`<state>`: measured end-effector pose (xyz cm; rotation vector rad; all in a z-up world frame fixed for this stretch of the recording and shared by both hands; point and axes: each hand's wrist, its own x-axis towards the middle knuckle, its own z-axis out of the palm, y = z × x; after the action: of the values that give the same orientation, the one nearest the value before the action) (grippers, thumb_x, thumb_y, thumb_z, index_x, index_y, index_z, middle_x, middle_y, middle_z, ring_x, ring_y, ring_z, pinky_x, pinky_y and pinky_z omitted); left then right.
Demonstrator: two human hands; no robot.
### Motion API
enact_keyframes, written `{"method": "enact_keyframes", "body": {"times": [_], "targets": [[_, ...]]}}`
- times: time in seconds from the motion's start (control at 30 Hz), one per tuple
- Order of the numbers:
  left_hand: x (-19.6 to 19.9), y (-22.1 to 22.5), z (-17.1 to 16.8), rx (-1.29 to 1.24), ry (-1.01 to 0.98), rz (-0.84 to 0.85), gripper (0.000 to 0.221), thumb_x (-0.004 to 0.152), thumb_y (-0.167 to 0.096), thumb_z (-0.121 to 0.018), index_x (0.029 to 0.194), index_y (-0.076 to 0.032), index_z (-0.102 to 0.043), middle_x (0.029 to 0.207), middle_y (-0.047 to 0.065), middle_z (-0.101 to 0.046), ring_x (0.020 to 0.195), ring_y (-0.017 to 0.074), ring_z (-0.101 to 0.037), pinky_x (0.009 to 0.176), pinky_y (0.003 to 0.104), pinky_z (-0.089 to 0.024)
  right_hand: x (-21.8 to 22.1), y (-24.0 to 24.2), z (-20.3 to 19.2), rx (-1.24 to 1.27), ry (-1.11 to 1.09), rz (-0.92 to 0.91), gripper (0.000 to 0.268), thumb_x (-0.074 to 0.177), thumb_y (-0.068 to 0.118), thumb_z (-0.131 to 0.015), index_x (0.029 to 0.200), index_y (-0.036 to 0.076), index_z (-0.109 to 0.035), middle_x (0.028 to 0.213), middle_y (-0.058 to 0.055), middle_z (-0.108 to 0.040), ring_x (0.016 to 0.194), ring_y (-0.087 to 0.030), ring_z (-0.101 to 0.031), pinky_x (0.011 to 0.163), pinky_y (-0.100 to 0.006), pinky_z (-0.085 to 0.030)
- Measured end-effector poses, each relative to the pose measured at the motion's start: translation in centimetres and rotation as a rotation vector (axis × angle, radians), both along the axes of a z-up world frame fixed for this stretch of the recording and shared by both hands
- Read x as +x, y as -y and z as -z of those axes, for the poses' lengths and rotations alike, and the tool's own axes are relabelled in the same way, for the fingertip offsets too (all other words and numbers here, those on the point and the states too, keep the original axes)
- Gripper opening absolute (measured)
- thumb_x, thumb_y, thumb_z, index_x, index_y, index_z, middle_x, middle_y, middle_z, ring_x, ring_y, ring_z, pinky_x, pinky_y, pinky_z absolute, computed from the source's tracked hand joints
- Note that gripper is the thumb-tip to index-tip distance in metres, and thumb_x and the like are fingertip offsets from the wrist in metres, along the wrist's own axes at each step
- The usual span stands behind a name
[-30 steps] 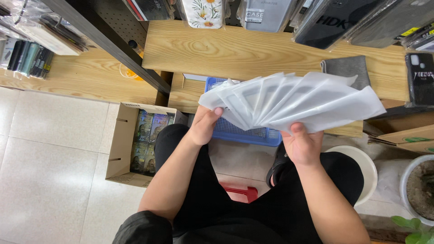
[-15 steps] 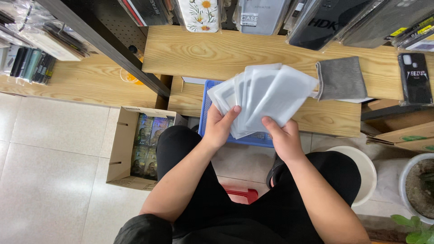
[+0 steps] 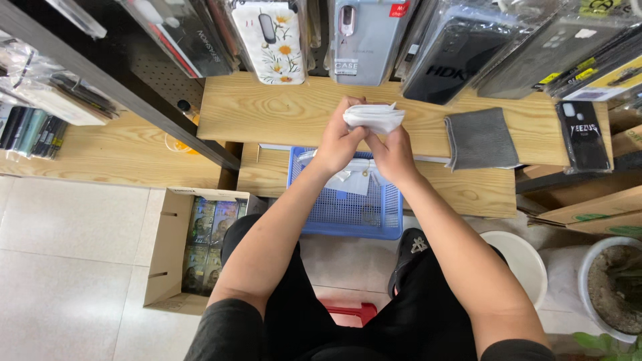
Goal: The person sits on a low stool and packs screen protectors into white paper envelopes. They retrieve protectors from a cardboard box, place them into envelopes, and arrange the sealed packages in a blue basket and on the wooden counter.
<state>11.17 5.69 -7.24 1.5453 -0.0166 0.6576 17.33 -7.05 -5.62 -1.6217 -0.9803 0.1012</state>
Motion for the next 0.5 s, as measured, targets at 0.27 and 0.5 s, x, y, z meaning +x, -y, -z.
{"method": "enact_keyframes", "body": {"times": [0.27, 0.5], "targets": [[3.5, -1.4, 3.6, -0.180, -0.076, -0.061, 0.046, 0.073, 0.013, -0.045, 0.115, -0.003, -0.055, 0.104, 0.007, -0.058, 0.109, 0.0178, -0.051, 0.099, 0.041, -0.043, 3.1, -2.3, 4.2, 0.028, -0.277, 0.000, 0.050, 0.091, 0.003, -0.062, 0.137, -0.004, -0.043, 0.131, -0.023, -0.054, 0.129, -0.031, -0.046, 0.108, -0.056, -0.035], [3.6, -0.5, 4.7, -0.160, -0.113, -0.221, 0.072, 0.076, 0.008, -0.051, 0.144, -0.010, -0.038, 0.132, 0.014, -0.050, 0.129, 0.0215, -0.043, 0.112, 0.047, -0.035, 3.5, -2.7, 5.4, 0.232, -0.436, -0.054, 0.056, 0.089, 0.001, -0.062, 0.138, 0.008, -0.037, 0.125, -0.007, -0.049, 0.117, -0.014, -0.041, 0.106, -0.043, -0.039]]}}
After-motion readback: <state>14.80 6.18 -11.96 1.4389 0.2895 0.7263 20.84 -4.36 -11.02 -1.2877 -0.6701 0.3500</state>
